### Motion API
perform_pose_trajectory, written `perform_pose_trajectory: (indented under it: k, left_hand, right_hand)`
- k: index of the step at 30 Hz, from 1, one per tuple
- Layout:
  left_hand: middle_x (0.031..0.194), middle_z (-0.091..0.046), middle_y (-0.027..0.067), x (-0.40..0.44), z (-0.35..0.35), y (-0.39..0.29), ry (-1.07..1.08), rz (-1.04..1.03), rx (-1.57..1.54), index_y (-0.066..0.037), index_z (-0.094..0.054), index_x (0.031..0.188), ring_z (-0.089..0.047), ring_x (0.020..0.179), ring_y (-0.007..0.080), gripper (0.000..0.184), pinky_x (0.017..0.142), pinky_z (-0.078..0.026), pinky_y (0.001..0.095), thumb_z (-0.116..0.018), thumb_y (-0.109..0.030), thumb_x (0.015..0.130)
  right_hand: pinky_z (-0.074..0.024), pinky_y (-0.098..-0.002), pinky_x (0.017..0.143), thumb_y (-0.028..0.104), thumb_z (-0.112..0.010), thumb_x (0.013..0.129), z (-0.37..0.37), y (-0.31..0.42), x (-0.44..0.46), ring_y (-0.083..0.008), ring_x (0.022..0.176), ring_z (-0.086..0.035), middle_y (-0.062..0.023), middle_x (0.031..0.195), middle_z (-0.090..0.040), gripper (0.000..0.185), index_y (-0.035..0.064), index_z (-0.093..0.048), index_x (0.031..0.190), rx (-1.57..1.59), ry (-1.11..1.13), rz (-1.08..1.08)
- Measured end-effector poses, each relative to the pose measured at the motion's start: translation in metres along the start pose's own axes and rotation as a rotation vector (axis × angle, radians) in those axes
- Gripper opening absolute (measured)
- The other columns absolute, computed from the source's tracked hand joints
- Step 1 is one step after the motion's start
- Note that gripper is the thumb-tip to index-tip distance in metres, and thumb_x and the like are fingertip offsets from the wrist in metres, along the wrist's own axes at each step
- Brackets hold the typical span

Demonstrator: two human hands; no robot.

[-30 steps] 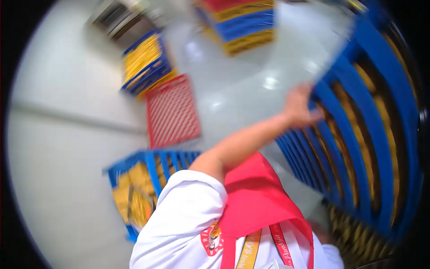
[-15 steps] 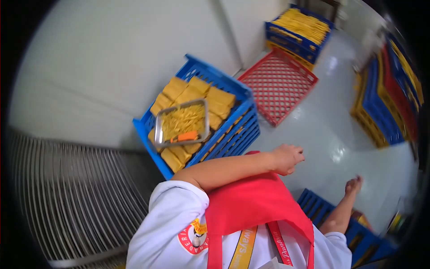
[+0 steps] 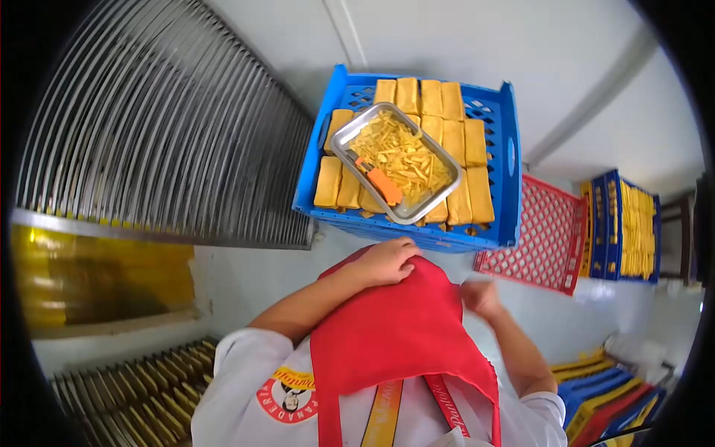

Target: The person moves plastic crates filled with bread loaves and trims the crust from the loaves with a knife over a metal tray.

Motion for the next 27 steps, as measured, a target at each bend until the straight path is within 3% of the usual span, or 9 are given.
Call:
perform_pose_trajectory:
  k: [2, 4, 8, 9, 10, 12, 13, 21, 27]
  left_hand:
    - [0.117, -0.06, 0.0146, -0.011, 0.007, 0.009, -0.092, 0.112, 0.018, -0.005, -0.063, 0.116, -0.059, 0.109, 0.0342, 0.032, 0.091, -0.051, 0.0417, -0.064, -0.016, 0.086]
    - [0.113, -0.062, 0.0153, -0.025, 0.013, 0.013, -0.258, 0.202, 0.077, -0.004, -0.063, 0.111, -0.061, 0.104, 0.0357, 0.029, 0.089, -0.051, 0.0456, -0.061, -0.015, 0.085]
    - [0.112, -0.062, 0.0161, -0.037, 0.029, 0.026, -0.436, 0.404, 0.146, -0.003, -0.063, 0.11, -0.061, 0.103, 0.0359, 0.026, 0.088, -0.051, 0.0466, -0.06, -0.015, 0.086]
    - [0.111, -0.062, 0.017, -0.041, 0.036, 0.037, -0.478, 0.51, 0.17, -0.003, -0.062, 0.112, -0.06, 0.106, 0.0368, 0.028, 0.088, -0.051, 0.0466, -0.061, -0.013, 0.086]
    - [0.109, -0.062, 0.0179, -0.042, 0.044, 0.05, -0.517, 0.611, 0.196, -0.002, -0.061, 0.114, -0.059, 0.109, 0.0376, 0.03, 0.089, -0.051, 0.0466, -0.062, -0.012, 0.085]
    - [0.108, -0.061, 0.0198, -0.038, 0.059, 0.079, -0.593, 0.637, 0.258, -0.001, -0.059, 0.112, -0.058, 0.107, 0.0397, 0.03, 0.089, -0.051, 0.0476, -0.062, -0.013, 0.085]
    - [0.107, -0.06, 0.0218, -0.036, 0.068, 0.095, -0.67, 0.654, 0.331, 0.0, -0.058, 0.111, -0.058, 0.106, 0.0417, 0.03, 0.089, -0.05, 0.0486, -0.063, -0.013, 0.085]
    - [0.114, -0.058, 0.0245, 0.003, 0.102, 0.168, -0.526, 0.859, 0.309, 0.001, -0.049, 0.117, -0.059, 0.108, 0.0425, 0.052, 0.092, -0.051, 0.0487, -0.073, -0.025, 0.078]
    - [0.116, -0.062, 0.0272, -0.004, 0.143, 0.143, -0.369, 0.905, 0.239, 0.0, -0.042, 0.128, -0.063, 0.107, 0.0417, 0.069, 0.09, -0.053, 0.0472, -0.075, -0.029, 0.075]
  right_hand:
    - [-0.0422, -0.0338, 0.052, 0.02, -0.058, 0.088, 0.095, -0.076, 0.063, -0.019, 0.057, -0.05, -0.0023, 0.068, -0.05, 0.014, 0.0144, -0.052, 0.077, 1.163, -0.35, -0.449]
    - [-0.0338, -0.0268, 0.049, 0.022, -0.053, 0.098, 0.183, -0.103, 0.116, -0.0102, 0.052, -0.037, 0.0043, 0.061, -0.035, 0.031, 0.0181, -0.044, 0.069, 1.788, -0.721, -0.362]
    - [-0.0294, -0.0242, 0.044, 0.028, -0.049, 0.103, 0.231, -0.074, 0.196, -0.0063, 0.045, -0.027, 0.008, 0.054, -0.025, 0.037, 0.0214, -0.04, 0.067, 1.726, -0.729, 0.085]
    - [-0.03, -0.0222, 0.045, 0.025, -0.05, 0.102, 0.197, -0.05, 0.223, -0.0037, 0.048, -0.03, 0.0088, 0.055, -0.025, 0.035, 0.0216, -0.042, 0.068, 1.912, -0.379, -0.139]
    - [-0.0384, -0.0272, 0.048, 0.024, -0.055, 0.1, 0.158, -0.03, 0.246, -0.0112, 0.05, -0.044, 0.003, 0.056, -0.039, 0.03, 0.0169, -0.051, 0.071, 1.406, -0.371, -0.539]
    - [-0.053, -0.0448, 0.067, 0.024, -0.063, 0.091, 0.081, 0.015, 0.278, -0.0343, 0.073, -0.064, -0.0118, 0.088, -0.065, 0.019, 0.0053, -0.064, 0.086, 0.228, 0.0, -0.213]
    - [-0.0545, -0.0447, 0.075, 0.024, -0.063, 0.089, 0.053, 0.034, 0.287, -0.033, 0.082, -0.066, -0.0128, 0.091, -0.066, 0.02, 0.0046, -0.063, 0.085, -0.156, 0.034, -0.002]
    - [-0.0538, -0.0476, 0.083, 0.032, -0.058, 0.091, -0.003, 0.052, 0.315, -0.041, 0.096, -0.064, -0.0218, 0.107, -0.063, 0.035, 0.0003, -0.058, 0.106, -0.223, 0.108, -0.248]
    - [-0.0509, -0.0464, 0.084, 0.029, -0.066, 0.083, 0.023, 0.035, 0.334, -0.0406, 0.098, -0.063, -0.0244, 0.095, -0.064, 0.033, 0.0, -0.06, 0.097, -0.129, 0.383, -0.311]
Point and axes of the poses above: each hand's wrist, its own x-axis towards the middle knuckle, its own z-axis out of the back of the hand, y = z × x, the point moved 3 cm from there along x, towards the middle knuckle
